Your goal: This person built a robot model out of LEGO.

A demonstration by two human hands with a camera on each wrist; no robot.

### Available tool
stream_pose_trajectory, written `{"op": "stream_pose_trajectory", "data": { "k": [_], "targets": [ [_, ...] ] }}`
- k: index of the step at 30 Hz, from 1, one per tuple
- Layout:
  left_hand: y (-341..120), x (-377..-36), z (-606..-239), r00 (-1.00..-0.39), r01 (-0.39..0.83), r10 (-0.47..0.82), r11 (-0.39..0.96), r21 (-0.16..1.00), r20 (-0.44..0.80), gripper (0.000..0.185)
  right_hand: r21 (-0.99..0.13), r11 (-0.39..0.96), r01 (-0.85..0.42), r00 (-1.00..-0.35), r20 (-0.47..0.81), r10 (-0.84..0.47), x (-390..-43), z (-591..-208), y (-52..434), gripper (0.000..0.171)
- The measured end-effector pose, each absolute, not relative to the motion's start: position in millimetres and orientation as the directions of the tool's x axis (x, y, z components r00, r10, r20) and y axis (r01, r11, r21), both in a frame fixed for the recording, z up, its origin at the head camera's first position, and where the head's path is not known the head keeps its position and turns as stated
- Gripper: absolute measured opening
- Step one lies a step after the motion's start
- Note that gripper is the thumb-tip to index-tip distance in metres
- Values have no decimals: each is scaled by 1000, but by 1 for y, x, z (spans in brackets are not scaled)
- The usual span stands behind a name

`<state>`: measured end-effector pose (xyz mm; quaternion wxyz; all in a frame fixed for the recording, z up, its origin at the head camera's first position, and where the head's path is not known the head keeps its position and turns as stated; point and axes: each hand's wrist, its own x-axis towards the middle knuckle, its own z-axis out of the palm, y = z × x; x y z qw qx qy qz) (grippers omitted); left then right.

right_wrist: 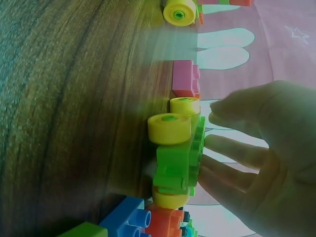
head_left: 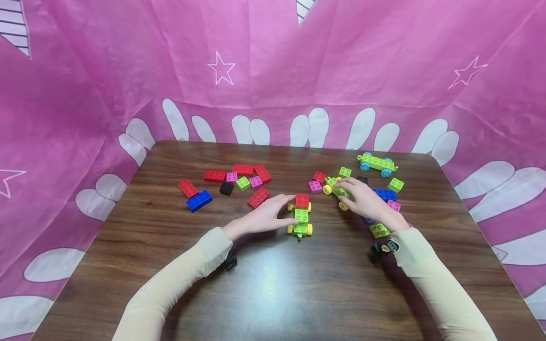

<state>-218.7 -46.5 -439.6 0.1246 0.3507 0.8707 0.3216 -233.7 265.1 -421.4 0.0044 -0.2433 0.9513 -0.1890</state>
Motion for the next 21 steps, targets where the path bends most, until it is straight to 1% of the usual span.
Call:
{"op": "stream_pose_trajectory", "data": {
  "k": [4, 12, 21],
  "targets": [
    [-47, -218, -440, -724, 527, 690, 547, 650, 6, 75, -363, 802, -475, -873, 83, -480, -233, -421, 266, 32],
    [-47, -220, -440, -721, 524, 693, 540, 659, 6, 76, -368, 783, -501, -860, 110, -498, -229, -418, 268, 33],
    [-47, -221, -437, -725, 522, 689, 543, 658, 7, 77, -366, 792, -489, -868, 107, -486, -227, -421, 271, 38]
  ]
}}
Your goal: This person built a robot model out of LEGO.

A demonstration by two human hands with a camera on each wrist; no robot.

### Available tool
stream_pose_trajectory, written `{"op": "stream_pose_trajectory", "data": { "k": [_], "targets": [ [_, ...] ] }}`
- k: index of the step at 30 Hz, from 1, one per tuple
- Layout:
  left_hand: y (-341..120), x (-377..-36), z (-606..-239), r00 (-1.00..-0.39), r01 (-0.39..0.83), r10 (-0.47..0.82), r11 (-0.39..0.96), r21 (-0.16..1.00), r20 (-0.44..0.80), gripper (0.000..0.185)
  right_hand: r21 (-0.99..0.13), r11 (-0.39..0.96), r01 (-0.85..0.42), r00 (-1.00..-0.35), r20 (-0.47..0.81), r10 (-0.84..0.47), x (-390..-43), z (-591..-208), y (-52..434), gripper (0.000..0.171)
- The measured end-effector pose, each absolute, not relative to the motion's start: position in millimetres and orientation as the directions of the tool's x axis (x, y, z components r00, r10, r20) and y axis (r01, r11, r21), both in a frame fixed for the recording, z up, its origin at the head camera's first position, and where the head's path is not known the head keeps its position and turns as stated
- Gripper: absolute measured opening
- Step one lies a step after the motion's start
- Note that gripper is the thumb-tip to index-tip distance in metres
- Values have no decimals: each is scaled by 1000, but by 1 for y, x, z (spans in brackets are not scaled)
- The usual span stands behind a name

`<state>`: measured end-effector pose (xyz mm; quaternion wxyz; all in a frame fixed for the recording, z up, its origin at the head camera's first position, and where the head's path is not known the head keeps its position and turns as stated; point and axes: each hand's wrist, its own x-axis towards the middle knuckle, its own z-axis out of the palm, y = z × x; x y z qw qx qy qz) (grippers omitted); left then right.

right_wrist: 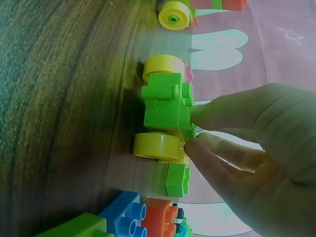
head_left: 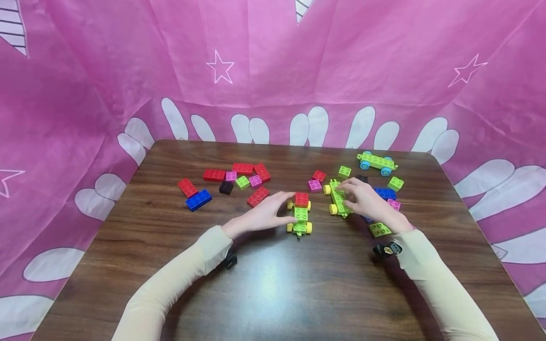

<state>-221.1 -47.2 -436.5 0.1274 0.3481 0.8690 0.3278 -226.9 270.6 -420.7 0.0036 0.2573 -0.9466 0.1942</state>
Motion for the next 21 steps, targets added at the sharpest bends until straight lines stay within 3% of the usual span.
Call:
{"op": "stream_pose_trajectory", "data": {
  "k": [21],
  "targets": [
    [-45, -223, -432, -718, 547, 692, 498, 673, 71, 82, -368, 769, -522, -841, 75, -535, -223, -415, 271, 43]
  ]
}}
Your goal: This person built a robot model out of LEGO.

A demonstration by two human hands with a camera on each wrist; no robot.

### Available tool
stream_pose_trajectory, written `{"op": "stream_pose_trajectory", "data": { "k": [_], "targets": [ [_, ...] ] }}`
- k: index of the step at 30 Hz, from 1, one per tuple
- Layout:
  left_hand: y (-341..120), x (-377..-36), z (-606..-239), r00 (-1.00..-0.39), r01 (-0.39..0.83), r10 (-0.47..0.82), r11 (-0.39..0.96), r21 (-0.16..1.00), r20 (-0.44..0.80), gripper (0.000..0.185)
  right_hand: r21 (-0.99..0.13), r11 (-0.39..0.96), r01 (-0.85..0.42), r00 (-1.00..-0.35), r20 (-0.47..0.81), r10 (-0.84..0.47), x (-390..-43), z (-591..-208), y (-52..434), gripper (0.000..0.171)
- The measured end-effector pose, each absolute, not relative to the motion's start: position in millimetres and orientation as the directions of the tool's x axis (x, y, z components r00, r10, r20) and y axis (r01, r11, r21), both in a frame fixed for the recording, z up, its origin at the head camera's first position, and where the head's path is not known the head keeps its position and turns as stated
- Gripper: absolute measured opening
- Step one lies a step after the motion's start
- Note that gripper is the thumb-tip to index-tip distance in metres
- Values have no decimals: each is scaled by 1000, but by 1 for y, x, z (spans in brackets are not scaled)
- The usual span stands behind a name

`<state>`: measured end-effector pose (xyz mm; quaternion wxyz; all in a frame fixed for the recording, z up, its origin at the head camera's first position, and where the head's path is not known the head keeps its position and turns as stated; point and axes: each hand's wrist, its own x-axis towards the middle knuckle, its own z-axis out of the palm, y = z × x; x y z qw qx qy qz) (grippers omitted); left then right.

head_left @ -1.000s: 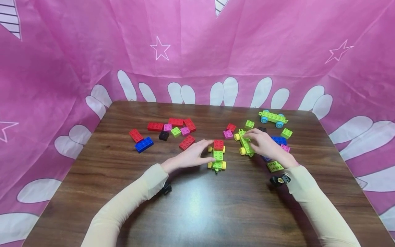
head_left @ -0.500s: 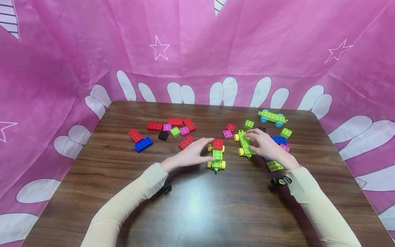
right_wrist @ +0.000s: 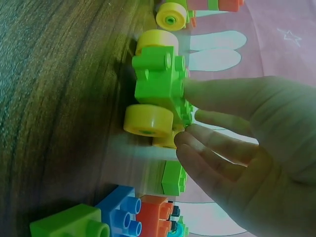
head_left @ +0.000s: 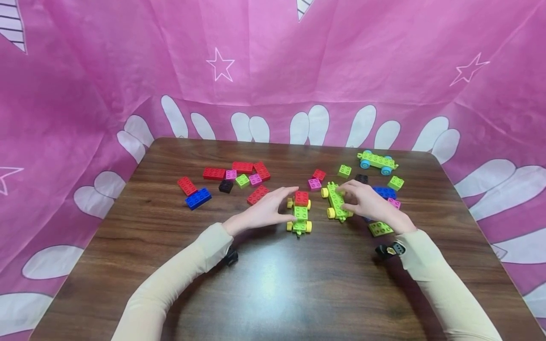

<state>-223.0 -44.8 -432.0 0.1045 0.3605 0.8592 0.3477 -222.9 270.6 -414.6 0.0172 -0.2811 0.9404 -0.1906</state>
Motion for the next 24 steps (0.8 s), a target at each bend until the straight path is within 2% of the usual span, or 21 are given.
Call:
{"op": "stream_pose_trajectory", "data": {
  "k": [13, 20, 24],
  "targets": [
    [-43, -225, -431, -714, 544, 697, 500, 674, 59, 79, -364, 785, -500, -852, 44, -522, -220, -416, 273, 55],
    [-43, -226, -431, -712, 551, 700, 503, 667, 61, 78, -398, 766, -505, -826, -37, -563, -221, -416, 277, 56],
    [-43, -228, -430, -716, 553, 696, 513, 656, 59, 78, -394, 756, -522, -812, -42, -582, -220, -415, 277, 55]
  ]
}}
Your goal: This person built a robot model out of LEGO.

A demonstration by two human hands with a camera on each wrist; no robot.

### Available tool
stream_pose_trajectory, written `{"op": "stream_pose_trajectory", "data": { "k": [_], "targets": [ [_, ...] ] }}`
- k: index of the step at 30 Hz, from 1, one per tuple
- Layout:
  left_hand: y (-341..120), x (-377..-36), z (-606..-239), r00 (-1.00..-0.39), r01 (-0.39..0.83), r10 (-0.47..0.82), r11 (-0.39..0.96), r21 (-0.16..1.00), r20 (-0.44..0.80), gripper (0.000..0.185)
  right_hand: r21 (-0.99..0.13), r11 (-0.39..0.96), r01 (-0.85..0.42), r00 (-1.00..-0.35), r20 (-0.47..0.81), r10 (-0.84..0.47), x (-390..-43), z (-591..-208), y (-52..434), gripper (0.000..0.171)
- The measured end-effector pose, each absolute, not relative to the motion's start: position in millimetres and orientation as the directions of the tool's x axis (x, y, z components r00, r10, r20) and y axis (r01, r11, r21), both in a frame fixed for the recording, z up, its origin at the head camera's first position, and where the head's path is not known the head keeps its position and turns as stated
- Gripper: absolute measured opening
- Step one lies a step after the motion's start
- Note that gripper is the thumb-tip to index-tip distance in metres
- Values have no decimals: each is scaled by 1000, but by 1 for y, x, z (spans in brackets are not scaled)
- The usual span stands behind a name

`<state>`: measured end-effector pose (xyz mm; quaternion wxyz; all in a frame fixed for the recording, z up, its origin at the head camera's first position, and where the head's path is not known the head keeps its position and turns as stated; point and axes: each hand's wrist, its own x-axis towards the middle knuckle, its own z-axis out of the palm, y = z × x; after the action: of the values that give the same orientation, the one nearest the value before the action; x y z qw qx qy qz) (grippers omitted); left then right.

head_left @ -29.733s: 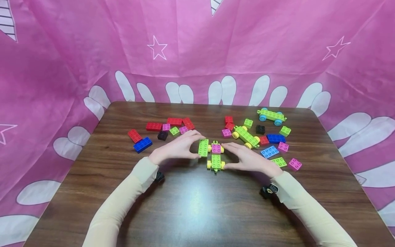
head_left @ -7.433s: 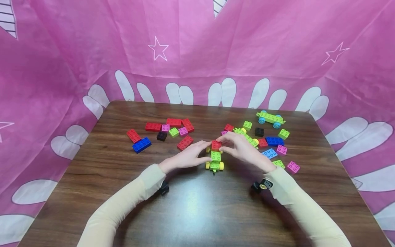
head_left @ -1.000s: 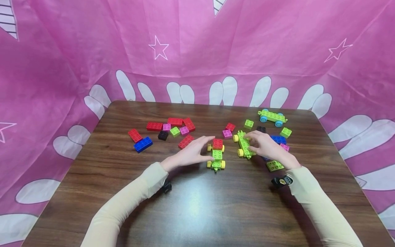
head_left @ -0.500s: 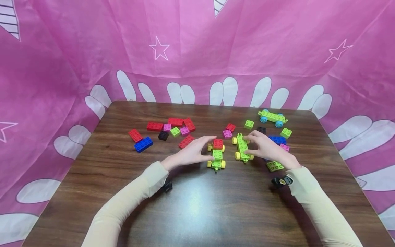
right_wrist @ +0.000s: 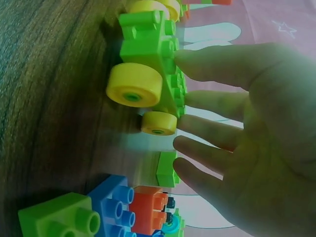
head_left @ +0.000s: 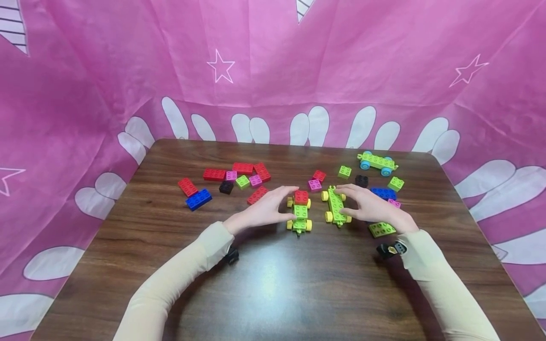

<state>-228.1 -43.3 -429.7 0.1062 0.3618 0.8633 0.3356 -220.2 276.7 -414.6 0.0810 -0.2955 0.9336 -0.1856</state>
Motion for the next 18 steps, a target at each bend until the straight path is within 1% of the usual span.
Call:
{"op": "stream_pose_trajectory", "data": {
  "k": [7, 18],
  "targets": [
    [-42, -233, -429, -721, 558, 690, 520, 647, 67, 78, -398, 755, -521, -808, -56, -587, -217, -412, 278, 56],
    [-39, -241, -428, -745, 546, 663, 542, 638, 74, 79, -402, 753, -521, -804, -65, -591, -211, -412, 278, 59]
  ]
}}
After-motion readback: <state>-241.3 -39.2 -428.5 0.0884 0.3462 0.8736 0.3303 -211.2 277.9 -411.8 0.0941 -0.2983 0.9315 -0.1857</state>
